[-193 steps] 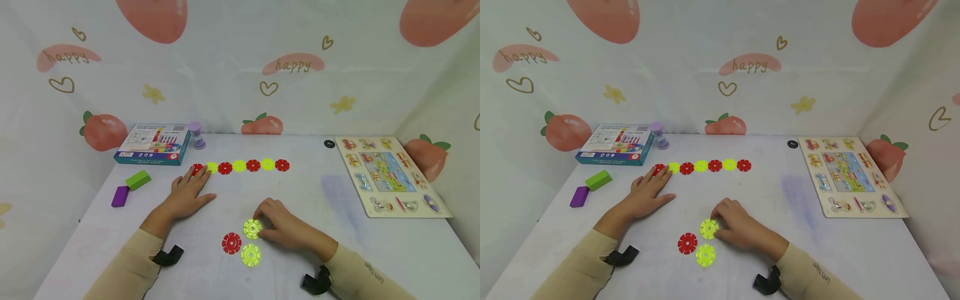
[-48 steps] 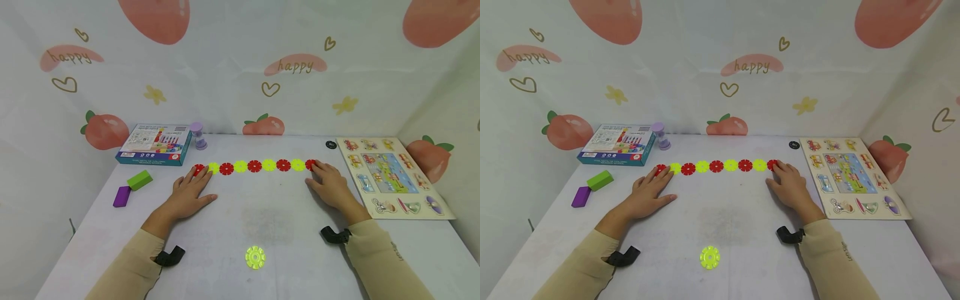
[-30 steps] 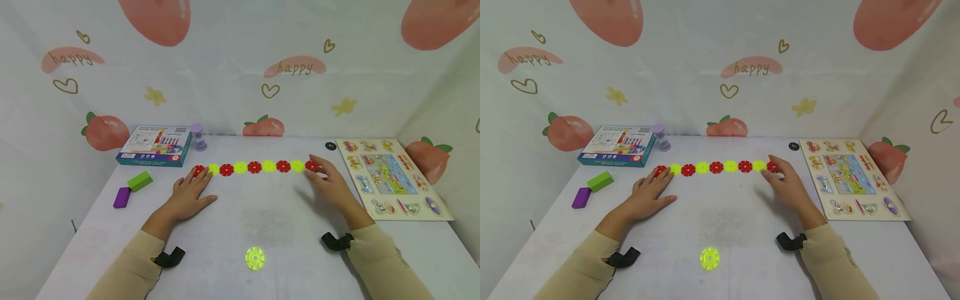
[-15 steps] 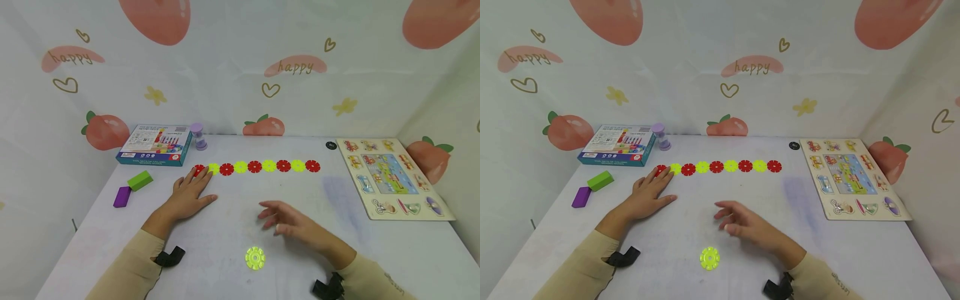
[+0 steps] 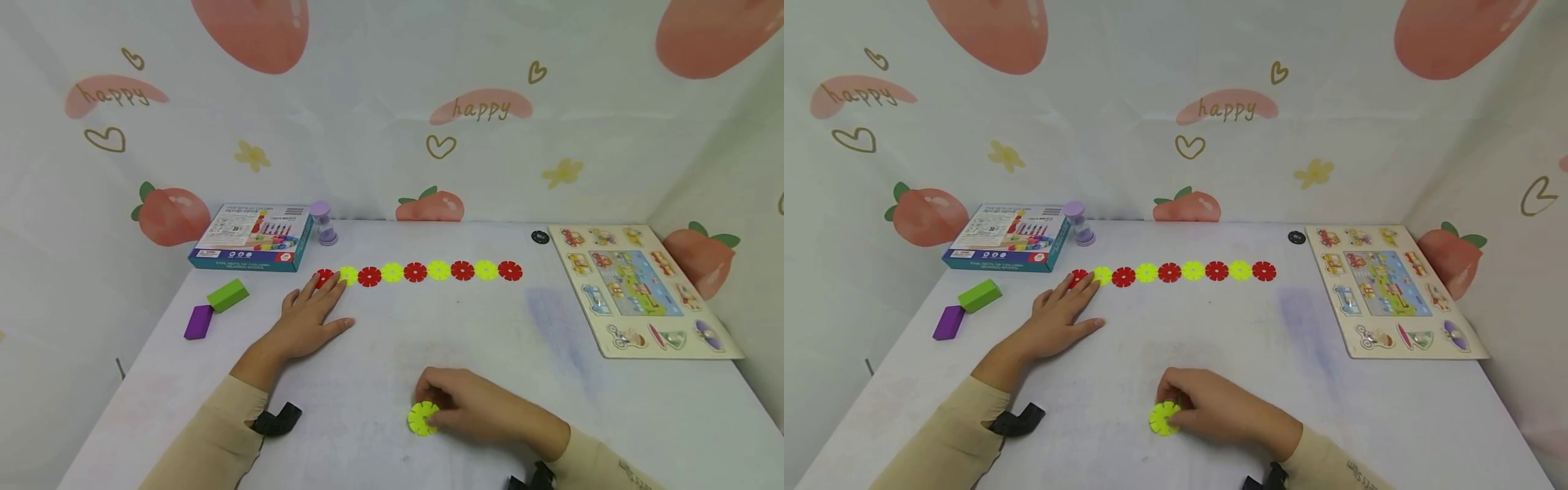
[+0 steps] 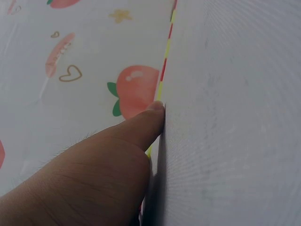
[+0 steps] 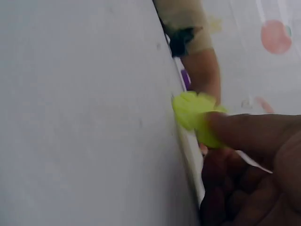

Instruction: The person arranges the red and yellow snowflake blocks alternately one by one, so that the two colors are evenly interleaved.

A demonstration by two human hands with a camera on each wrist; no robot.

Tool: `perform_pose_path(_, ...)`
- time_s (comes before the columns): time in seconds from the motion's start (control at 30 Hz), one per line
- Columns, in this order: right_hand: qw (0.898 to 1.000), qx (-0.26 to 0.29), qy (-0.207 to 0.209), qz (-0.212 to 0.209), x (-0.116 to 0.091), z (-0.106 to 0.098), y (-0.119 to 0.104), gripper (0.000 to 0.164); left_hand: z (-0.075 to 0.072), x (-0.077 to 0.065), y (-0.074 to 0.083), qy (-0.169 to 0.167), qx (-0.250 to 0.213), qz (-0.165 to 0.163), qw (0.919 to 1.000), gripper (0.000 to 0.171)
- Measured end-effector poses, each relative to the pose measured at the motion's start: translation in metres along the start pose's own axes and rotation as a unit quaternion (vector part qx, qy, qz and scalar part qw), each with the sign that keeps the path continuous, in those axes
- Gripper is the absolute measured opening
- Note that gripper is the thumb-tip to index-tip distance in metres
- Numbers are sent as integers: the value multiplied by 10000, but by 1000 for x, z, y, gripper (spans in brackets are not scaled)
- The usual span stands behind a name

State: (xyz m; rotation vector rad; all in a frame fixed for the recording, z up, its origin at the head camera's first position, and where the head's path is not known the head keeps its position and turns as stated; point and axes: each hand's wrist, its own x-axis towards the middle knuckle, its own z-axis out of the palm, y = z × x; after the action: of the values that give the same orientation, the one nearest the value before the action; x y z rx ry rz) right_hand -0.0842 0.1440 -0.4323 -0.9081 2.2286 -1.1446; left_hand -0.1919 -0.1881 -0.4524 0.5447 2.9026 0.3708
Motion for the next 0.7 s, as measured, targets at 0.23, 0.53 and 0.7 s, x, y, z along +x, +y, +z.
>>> perform_pose_path(0.23, 9765, 841, 1823, 786, -3, -49, 26, 18, 0, -1, 0, 28, 2, 8, 10000, 87)
perform_pose_path(0.53, 8722, 543, 4094, 2621, -29, -126, 92, 35, 0, 0, 0, -5, -63, 13, 10000, 87)
perform_pose_path(0.7, 8563, 460, 4304, 2817, -36, -136, 104, 51, 1, 0, -1, 12, -49, 11, 10000, 87)
